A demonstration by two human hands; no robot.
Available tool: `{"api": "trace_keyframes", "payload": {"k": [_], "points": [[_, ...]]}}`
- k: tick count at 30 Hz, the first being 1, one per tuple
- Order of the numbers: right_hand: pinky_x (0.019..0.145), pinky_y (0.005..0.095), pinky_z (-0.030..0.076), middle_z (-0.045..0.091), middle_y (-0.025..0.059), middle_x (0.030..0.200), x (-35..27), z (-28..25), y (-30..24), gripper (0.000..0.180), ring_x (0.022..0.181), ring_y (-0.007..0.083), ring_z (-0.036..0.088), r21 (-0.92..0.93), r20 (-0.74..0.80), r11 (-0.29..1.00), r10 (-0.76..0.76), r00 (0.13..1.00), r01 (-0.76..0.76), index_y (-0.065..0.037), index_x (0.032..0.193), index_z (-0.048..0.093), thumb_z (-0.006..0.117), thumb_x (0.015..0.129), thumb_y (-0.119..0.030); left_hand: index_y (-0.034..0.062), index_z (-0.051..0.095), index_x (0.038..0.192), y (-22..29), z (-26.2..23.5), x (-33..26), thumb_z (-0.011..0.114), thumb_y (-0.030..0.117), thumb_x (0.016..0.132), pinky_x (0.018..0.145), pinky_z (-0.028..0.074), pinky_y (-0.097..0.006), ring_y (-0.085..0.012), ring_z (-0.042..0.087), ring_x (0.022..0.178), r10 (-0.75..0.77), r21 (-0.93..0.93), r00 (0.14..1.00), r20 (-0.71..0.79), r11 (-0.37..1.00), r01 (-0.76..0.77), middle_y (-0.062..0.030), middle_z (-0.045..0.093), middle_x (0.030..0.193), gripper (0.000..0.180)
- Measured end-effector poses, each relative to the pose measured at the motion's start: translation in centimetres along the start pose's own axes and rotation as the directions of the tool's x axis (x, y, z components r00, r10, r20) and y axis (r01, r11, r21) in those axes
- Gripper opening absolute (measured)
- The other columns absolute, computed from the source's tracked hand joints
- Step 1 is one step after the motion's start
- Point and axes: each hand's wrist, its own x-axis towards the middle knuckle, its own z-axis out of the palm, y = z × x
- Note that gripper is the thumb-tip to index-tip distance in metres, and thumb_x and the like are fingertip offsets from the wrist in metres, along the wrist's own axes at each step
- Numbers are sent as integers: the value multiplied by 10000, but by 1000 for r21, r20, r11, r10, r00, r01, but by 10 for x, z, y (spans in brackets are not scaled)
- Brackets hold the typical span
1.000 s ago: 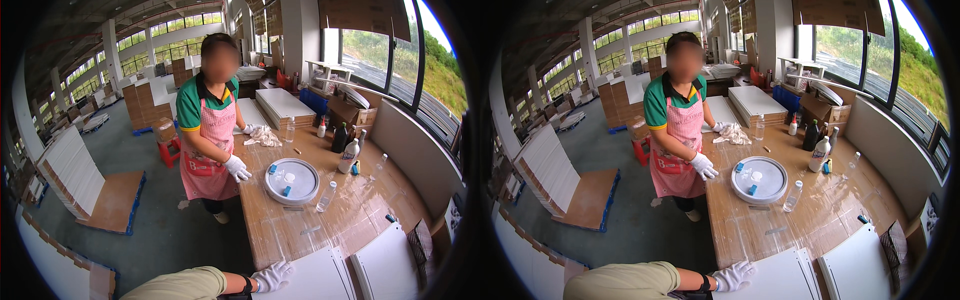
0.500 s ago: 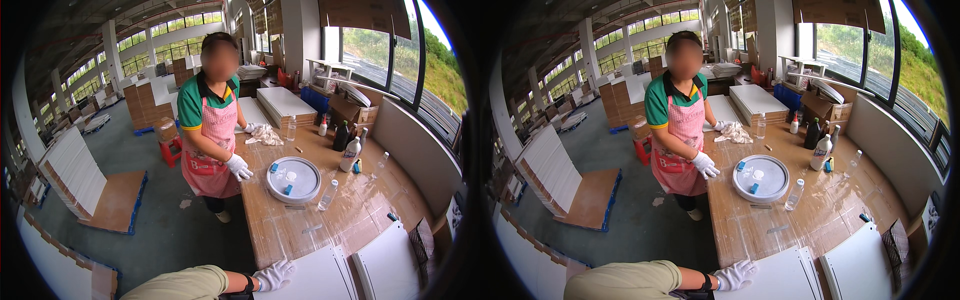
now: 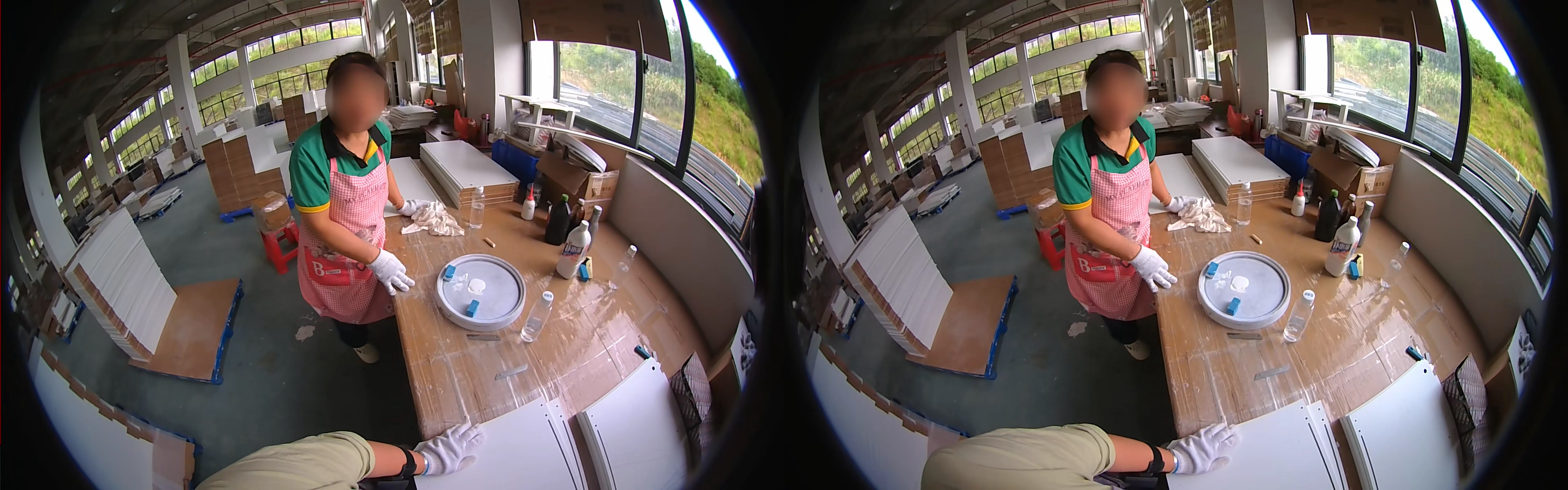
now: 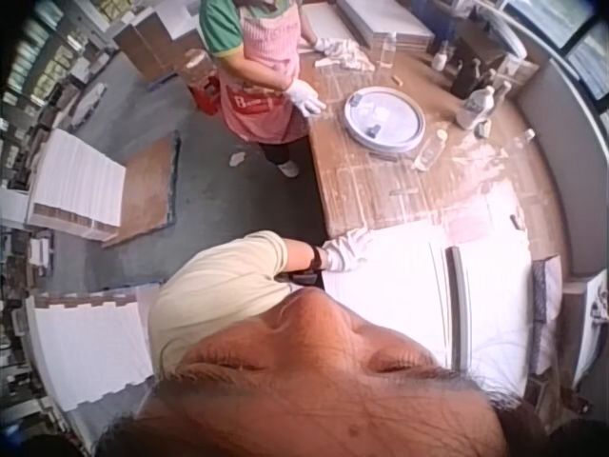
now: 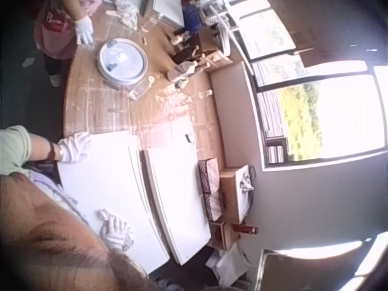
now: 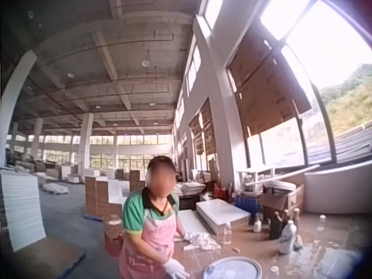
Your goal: The recorder is using a rag and a cleaning solution to wipe down white furniture panels in a workshop.
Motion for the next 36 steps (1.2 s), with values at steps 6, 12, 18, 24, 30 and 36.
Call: {"api": "trace_keyframes", "payload": {"k": [6,12,18,24,30,36], "points": [[989,596,327,576,203,1195,0,-2,-2,466,1131,392,521,1,15,1000,24,1000,-24,-85,1233,546,574,822,-303,38,362,1414,-3,6,1,503,371,898,1107,265,-459,-401,338,1309,5,1,1000,-4,1000,-5,-209,341,1448,630],[998,608,322,577,209,1200,-3,4,1,461,1136,396,524,4,-25,1000,19,1000,-19,-87,1226,554,579,818,-301,24,349,1414,1,-2,0,478,370,924,1109,263,-454,-410,328,1318,0,0,1000,19,1000,0,-212,351,1440,614],[994,602,329,580,212,1186,-2,4,0,449,1118,403,527,32,-57,999,17,998,-15,-83,1214,559,582,816,-289,24,344,1417,1,-6,0,472,364,928,1115,254,-451,-413,316,1328,10,16,999,32,1000,-10,-218,345,1444,609],[990,600,329,586,209,1163,2,-4,-4,434,1092,404,531,14,-35,999,29,999,-29,-80,1197,563,580,814,-284,22,357,1410,2,-6,0,482,358,926,1120,248,-449,-412,306,1339,-2,-5,999,37,1000,2,-220,349,1443,602],[1000,604,313,586,202,1159,4,-7,-5,427,1087,404,529,22,-38,1000,21,999,-21,-82,1192,563,574,818,-288,27,365,1406,3,-9,0,490,354,924,1122,249,-442,-401,302,1344,-12,-30,999,41,999,13,-212,345,1448,596],[1005,609,303,584,199,1164,6,-12,-7,429,1093,408,524,-2,3,999,35,999,-35,-86,1200,559,563,824,-291,29,355,1414,1,-4,-1,488,362,905,1113,253,-455,-402,333,1315,3,-30,1000,9,1000,-3,-209,343,1450,623]]}}
